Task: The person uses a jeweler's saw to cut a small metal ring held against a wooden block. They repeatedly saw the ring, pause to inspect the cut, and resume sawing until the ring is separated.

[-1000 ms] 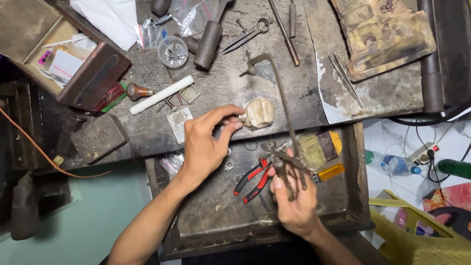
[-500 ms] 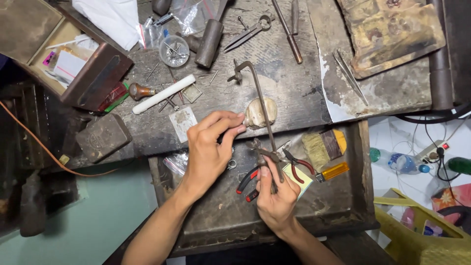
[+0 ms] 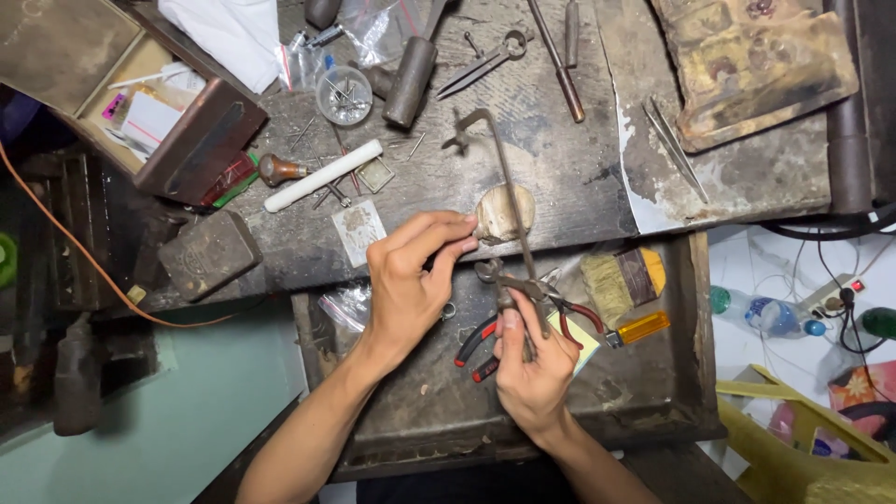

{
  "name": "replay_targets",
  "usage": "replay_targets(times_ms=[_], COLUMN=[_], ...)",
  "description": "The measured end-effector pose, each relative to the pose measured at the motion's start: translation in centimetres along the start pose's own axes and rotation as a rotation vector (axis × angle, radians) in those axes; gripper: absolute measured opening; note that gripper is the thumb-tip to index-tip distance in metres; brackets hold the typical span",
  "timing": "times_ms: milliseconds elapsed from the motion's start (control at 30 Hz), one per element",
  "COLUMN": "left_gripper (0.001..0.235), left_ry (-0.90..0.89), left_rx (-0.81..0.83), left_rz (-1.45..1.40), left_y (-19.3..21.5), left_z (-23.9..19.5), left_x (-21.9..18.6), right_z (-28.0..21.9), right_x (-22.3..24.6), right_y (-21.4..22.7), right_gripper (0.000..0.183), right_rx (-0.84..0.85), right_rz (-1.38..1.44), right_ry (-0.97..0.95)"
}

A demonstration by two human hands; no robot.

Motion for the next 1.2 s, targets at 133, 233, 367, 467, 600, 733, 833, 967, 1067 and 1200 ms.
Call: replay_targets(times_ms=[133, 233, 367, 467, 600, 733, 833, 967, 1067, 1200], left_gripper=[0.009, 0.010, 0.013, 0.008, 0.004, 0.008, 0.004, 0.003, 0.005, 0.009], left_ry=[0.009, -0.040, -0.063, -0.050, 0.001, 0.119, 0.009, 0.019, 0.017, 0.012], left_rx=[-0.007, -0.008, 0.058, 0.118, 0.116, 0.099, 0.092, 0.087, 0.076, 0.056], left_rz=[0.000, -0.002, -0.071, -0.049, -0.067, -0.093, -0.042, -0.049, -0.045, -0.043], left_y=[0.1, -0.5, -1.1, -0.6, -0.6, -0.8, -0.7, -0.7, -0.9, -1.1], left_z=[1.0, 1.9, 2.6, 3.0, 3.3, 3.1, 3.2, 3.3, 2.9, 2.4], left_x=[-0.8, -1.5, -1.0, -0.8, -0.7, -0.8, -0.7, -0.9, -1.0, -1.0], right_z=[0.4, 0.9, 2.2, 2.2, 1.9, 1.6, 1.6, 1.7, 1.6, -0.5], right_x=[-1.3, -1.2, 1.0, 1.1, 1.2, 1.2, 1.1, 1.2, 1.3, -0.3], right_y=[1.0, 2.1, 2.5, 2.2, 1.5, 1.1, 1.2, 1.4, 1.8, 2.6], right_gripper=[0.030, 0.030, 0.025, 0.025, 0.028, 0.027, 0.028, 0.028, 0.029, 0.031], right_rx=[-0.066, -0.064, -0.110, -0.091, -0.081, -0.097, -0.084, -0.069, -0.043, 0.018], right_rz=[0.002, -0.024, -0.047, -0.060, -0.043, -0.058, -0.021, -0.047, -0.040, 0.036], right_ry=[0.028, 0.104, 0.047, 0.057, -0.004, -0.027, -0.037, -0.038, -0.072, -0.063])
Point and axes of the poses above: each hand's wrist, its own z-axis towards the middle knuckle, its own y-axis out of the back of the hand, x = y × z, the point moved 1 cm from there along z, towards the middle knuckle, and after that the axes turned 12 degrees about -y, right-handed, at the moved point
